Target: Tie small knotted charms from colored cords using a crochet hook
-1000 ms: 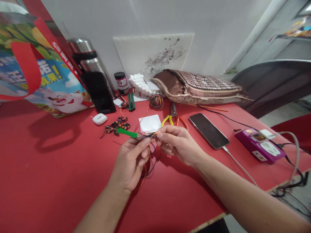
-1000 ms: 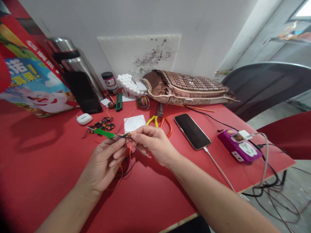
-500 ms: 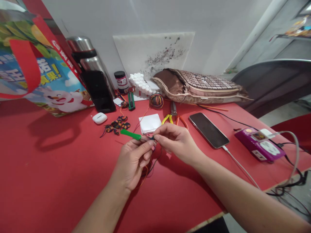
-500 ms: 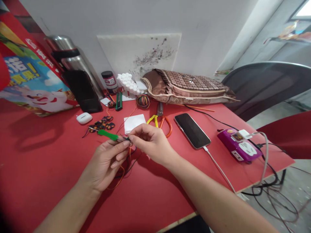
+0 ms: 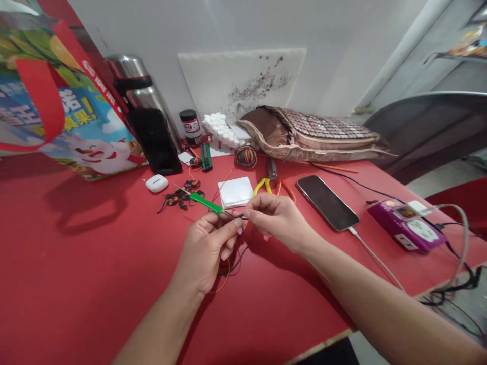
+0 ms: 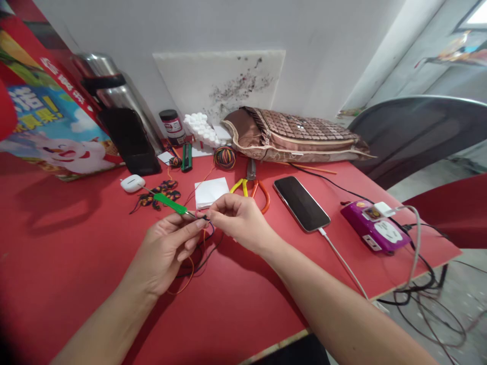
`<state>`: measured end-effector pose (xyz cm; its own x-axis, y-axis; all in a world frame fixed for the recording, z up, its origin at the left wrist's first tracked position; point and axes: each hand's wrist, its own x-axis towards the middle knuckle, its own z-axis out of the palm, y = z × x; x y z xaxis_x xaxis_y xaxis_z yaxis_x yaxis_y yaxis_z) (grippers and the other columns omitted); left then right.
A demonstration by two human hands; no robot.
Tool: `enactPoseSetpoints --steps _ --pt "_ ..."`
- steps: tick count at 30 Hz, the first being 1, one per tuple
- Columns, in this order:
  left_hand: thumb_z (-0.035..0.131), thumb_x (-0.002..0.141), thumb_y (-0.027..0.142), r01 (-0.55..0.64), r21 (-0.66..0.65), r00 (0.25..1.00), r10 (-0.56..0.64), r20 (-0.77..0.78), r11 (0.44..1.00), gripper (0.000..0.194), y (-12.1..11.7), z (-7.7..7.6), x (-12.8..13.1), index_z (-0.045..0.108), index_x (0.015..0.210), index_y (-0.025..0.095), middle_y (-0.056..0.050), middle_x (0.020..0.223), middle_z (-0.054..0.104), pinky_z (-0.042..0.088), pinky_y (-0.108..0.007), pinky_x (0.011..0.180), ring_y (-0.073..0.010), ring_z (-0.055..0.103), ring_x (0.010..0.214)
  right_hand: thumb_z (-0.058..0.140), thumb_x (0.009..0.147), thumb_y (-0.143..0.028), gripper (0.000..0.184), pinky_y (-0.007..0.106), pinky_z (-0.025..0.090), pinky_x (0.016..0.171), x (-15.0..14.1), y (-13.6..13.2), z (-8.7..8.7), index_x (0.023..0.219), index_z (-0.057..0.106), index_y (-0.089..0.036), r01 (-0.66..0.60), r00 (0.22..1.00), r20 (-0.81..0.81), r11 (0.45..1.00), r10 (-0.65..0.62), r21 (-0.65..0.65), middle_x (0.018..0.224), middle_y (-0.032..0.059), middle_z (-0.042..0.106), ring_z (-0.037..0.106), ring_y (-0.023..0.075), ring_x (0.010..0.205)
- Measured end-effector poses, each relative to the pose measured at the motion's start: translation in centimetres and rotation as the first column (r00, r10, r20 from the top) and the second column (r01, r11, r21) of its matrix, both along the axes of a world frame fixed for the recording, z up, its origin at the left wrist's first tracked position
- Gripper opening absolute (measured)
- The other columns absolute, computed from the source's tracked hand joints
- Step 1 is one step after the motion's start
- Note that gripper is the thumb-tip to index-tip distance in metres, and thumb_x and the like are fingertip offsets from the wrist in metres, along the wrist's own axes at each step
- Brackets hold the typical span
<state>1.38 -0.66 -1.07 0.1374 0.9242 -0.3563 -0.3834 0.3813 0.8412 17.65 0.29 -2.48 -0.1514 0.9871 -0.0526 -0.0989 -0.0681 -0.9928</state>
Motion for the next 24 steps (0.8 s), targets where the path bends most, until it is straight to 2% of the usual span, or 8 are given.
enactPoseSetpoints --steps 7,10,13,15,20,24 --pt "0.095 0.063 0.02 -0.035 0.068 0.999 0.036 -0.019 0.997 0.024 -0.13 0.13 0.02 0.074 0.072 0.013 0.004 0.054 0.062 0.029 -0.011 0.035 -0.0023 0.044 0.041 0.085 0.075 -0.03 0.025 0.019 0.036 0.039 0.37 0.04 0.23 0.09 0.07 -0.016 -0.067 0.97 -0.237 0.995 0.047 -0.077 0.061 -0.0054 0.06 0.045 0.006 0.044" --pt "0.093 0.065 0.018 -0.052 0.089 0.998 0.055 -0.027 0.995 0.021 -0.19 0.11 -0.14 0.074 0.073 0.013 0.002 0.056 0.064 0.029 -0.011 0.035 -0.0019 0.044 0.041 0.083 0.076 -0.026 0.02 0.018 0.037 0.038 0.65 0.0 0.33 0.088 0.071 -0.016 -0.093 0.956 -0.287 0.989 0.056 -0.117 0.055 -0.0062 0.056 0.045 0.0074 0.045" --pt "0.092 0.065 0.018 -0.069 0.09 0.997 0.07 -0.012 0.994 0.02 -0.19 0.1 -0.15 0.075 0.074 0.013 0.002 0.057 0.065 0.03 -0.011 0.036 -0.0013 0.042 0.04 0.081 0.075 -0.025 0.017 0.018 0.036 0.037 0.77 -0.05 0.36 0.085 0.072 -0.016 -0.105 0.945 -0.323 0.985 0.057 -0.134 0.061 -0.0041 0.061 0.044 0.0062 0.044" --pt "0.093 0.064 0.018 -0.081 0.093 0.997 0.082 -0.003 0.992 0.02 -0.15 0.16 -0.1 0.076 0.075 0.013 0.002 0.057 0.064 0.029 -0.011 0.035 -0.0016 0.043 0.04 0.081 0.076 -0.028 0.018 0.018 0.035 0.036 0.74 -0.07 0.28 0.084 0.072 -0.015 -0.118 0.94 -0.335 0.984 0.067 -0.135 0.066 -0.0027 0.064 0.045 0.0059 0.044" --pt "0.094 0.059 0.017 -0.09 0.087 0.996 0.09 0.01 0.992 0.022 -0.16 0.4 0.03 0.078 0.073 0.015 0.004 0.052 0.061 0.028 -0.011 0.033 -0.0029 0.043 0.039 0.086 0.08 -0.036 0.025 0.019 0.036 0.038 0.55 -0.07 -0.13 0.082 0.069 -0.017 -0.161 0.949 -0.284 0.984 0.133 -0.075 0.054 -0.0062 0.055 0.045 0.0074 0.043" --pt "0.094 0.06 0.017 -0.076 0.081 0.997 0.077 -0.01 0.994 0.021 -0.32 0.34 -0.01 0.08 0.075 0.015 0.001 0.058 0.068 0.029 -0.01 0.034 -0.0023 0.044 0.04 0.089 0.078 -0.033 0.027 0.018 0.034 0.042 0.47 -0.08 0.04 0.083 0.068 -0.016 -0.115 0.961 -0.256 0.993 0.104 -0.028 0.06 -0.0056 0.059 0.043 0.0047 0.045"
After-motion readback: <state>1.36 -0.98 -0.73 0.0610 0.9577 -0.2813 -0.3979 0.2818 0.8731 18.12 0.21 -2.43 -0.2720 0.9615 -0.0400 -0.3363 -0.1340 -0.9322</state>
